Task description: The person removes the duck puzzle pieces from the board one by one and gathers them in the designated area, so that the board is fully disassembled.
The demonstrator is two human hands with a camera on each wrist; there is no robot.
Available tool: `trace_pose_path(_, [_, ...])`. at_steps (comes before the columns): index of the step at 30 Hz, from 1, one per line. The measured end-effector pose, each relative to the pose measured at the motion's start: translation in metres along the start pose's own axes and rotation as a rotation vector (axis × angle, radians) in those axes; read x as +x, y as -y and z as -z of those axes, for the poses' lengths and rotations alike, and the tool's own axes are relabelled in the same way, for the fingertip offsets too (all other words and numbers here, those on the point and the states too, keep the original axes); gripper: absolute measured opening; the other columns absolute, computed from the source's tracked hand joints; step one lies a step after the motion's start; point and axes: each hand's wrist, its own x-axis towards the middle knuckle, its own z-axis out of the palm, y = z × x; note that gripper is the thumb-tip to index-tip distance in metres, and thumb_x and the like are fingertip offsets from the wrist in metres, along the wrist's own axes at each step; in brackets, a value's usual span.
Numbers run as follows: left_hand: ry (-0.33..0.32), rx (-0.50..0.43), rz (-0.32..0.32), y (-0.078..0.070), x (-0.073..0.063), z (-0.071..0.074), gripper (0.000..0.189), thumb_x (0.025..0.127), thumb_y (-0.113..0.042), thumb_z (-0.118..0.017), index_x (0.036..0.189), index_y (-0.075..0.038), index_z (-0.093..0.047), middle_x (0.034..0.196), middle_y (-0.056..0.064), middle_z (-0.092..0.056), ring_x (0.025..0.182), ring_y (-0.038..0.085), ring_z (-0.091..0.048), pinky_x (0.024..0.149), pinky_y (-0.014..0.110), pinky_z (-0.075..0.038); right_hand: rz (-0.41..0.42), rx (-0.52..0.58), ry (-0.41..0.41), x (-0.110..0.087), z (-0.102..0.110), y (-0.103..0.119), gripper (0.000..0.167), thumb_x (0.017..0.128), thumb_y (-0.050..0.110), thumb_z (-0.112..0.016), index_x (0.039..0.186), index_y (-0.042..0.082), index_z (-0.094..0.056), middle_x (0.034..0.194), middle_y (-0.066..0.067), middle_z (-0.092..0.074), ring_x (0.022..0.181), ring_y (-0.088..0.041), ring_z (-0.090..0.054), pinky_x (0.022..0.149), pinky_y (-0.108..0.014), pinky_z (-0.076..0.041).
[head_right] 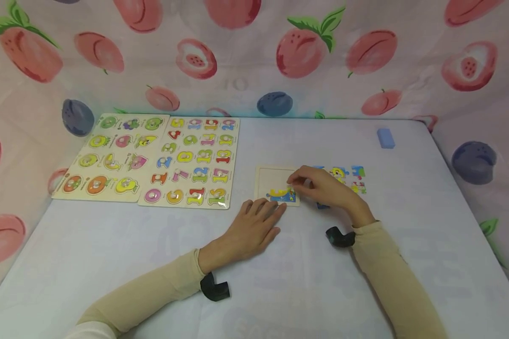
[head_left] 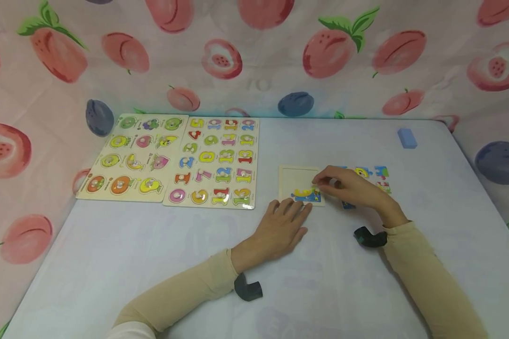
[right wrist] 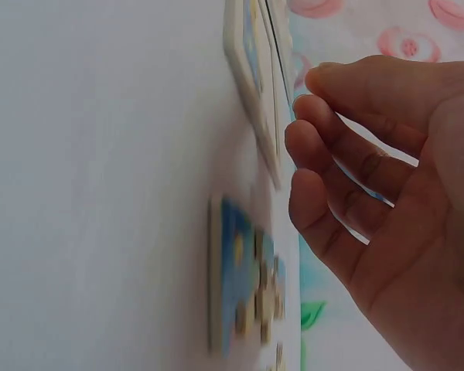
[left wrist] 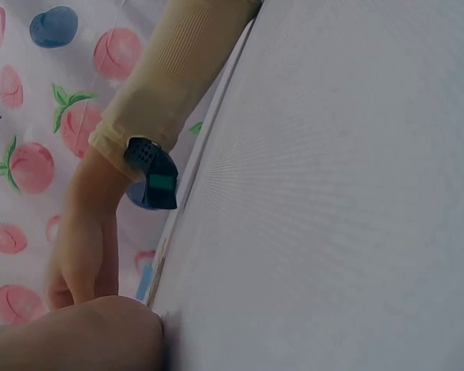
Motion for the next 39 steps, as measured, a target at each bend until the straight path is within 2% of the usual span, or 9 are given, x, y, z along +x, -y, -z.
trace_pose_path(13, [-0.007, 0.006, -0.022, -0.002, 0.000, -0.004, 0.054, 0.100, -0.043, -0.032, 0.148, -0.018, -0.030, 0.140, 0.000, -0.039, 0.127, 0.020, -0.033, 0.100, 0.039, -0.033, -0.052, -0.029, 0.113, 0.018, -0.019, 0.013, 0.031, 0.094, 0.015, -0.058, 0.124, 0.012, -0.061, 0.114, -0.003, -0.059, 0.088, -0.015, -0.049, 0.076, -0.031, -0.042])
trace_pose_path(21, [-0.040, 0.030, -0.025, -0.001, 0.000, -0.003, 0.054, 0.100, -0.043, -0.034, 0.147, -0.018, -0.032, 0.138, 0.001, -0.041, 0.125, 0.020, -0.035, 0.098, 0.038, -0.034, -0.022, -0.041, 0.119, 0.020, -0.019, 0.017, 0.026, 0.093, 0.010, -0.057, 0.119, 0.013, -0.064, 0.111, -0.002, -0.060, 0.091, -0.014, -0.050, 0.079, -0.033, -0.043])
trace_pose_path(28, [-0.016, 0.015, 0.000, 0.000, 0.002, -0.002, 0.057, 0.100, -0.048, -0.029, 0.148, -0.018, -0.030, 0.137, 0.000, -0.040, 0.124, 0.019, -0.036, 0.098, 0.038, -0.033, -0.020, -0.024, 0.130, 0.023, -0.017, 0.017, 0.025, 0.095, 0.009, -0.053, 0.116, 0.013, -0.065, 0.111, -0.001, -0.060, 0.097, -0.015, -0.052, 0.085, -0.036, -0.044])
trace_pose_path(39, [-0.018, -0.017, 0.045, -0.003, 0.008, -0.001, 0.058, 0.099, -0.053, -0.029, 0.146, -0.019, -0.034, 0.126, 0.000, -0.045, 0.112, 0.017, -0.040, 0.090, 0.036, -0.034, -0.033, 0.007, 0.141, 0.023, -0.016, 0.016, 0.026, 0.096, 0.008, -0.051, 0.117, 0.013, -0.065, 0.110, -0.002, -0.060, 0.090, -0.015, -0.049, 0.078, -0.030, -0.044])
